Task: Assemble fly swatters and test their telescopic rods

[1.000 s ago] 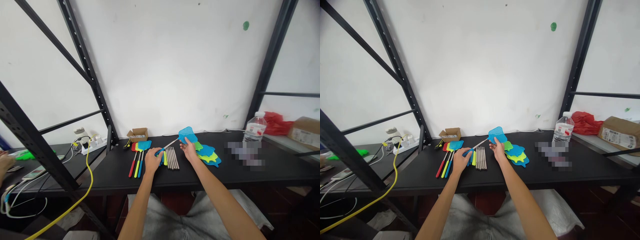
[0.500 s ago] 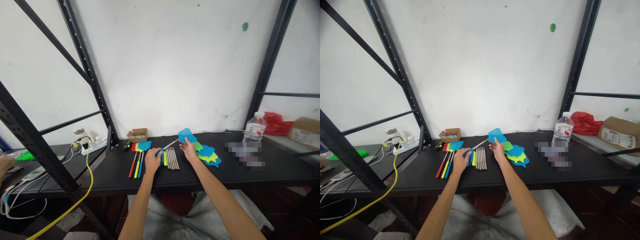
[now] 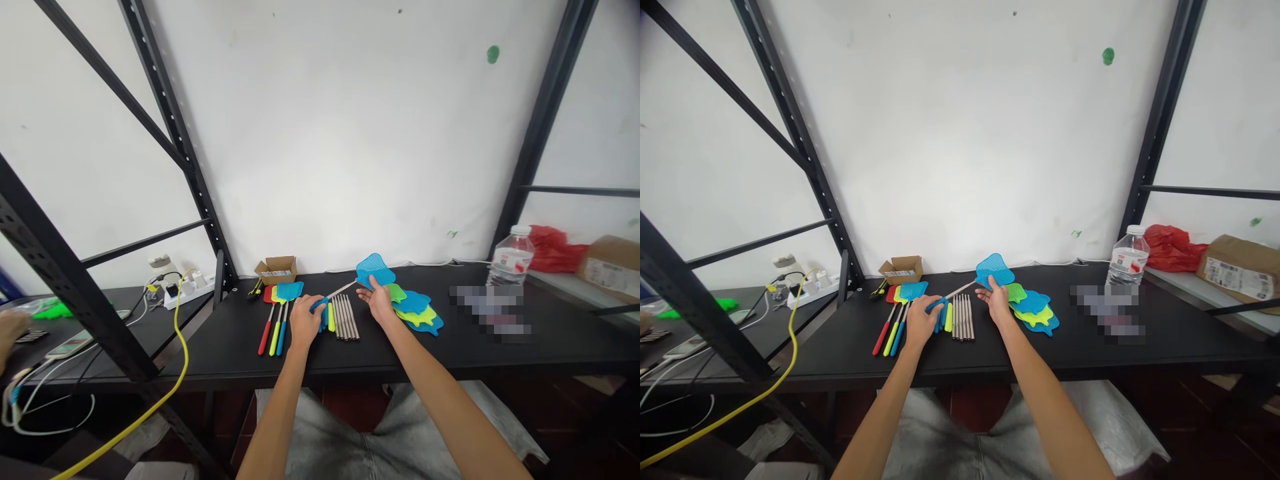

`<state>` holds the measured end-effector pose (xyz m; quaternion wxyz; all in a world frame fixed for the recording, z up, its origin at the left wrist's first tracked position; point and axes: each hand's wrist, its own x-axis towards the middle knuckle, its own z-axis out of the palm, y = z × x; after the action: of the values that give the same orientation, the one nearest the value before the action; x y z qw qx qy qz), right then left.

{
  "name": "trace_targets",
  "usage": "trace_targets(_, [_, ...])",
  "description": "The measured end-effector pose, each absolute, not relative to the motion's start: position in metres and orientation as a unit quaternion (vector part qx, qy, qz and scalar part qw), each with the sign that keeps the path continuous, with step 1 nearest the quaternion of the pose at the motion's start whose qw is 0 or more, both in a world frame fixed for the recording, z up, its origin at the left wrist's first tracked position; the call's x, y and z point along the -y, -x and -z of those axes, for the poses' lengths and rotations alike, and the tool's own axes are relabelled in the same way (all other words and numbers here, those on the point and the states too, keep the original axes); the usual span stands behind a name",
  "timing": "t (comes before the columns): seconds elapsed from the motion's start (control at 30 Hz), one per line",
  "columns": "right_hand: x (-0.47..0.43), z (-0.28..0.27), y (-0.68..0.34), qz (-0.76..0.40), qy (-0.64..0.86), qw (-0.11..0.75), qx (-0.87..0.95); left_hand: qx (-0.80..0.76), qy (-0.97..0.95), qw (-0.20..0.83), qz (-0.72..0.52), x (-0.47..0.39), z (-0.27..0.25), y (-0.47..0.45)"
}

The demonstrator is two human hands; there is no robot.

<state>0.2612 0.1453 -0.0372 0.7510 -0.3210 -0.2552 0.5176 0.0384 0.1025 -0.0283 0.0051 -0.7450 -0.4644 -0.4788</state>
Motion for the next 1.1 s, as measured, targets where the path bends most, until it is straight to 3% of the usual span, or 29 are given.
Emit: trace_targets(1.1, [-0.1479, 0.0407, -0.2615, -0.512, 0.324, 0.747, 0.273, 0.467, 0.74, -0.021, 0.484, -0.096, 0.0236, -0.0411])
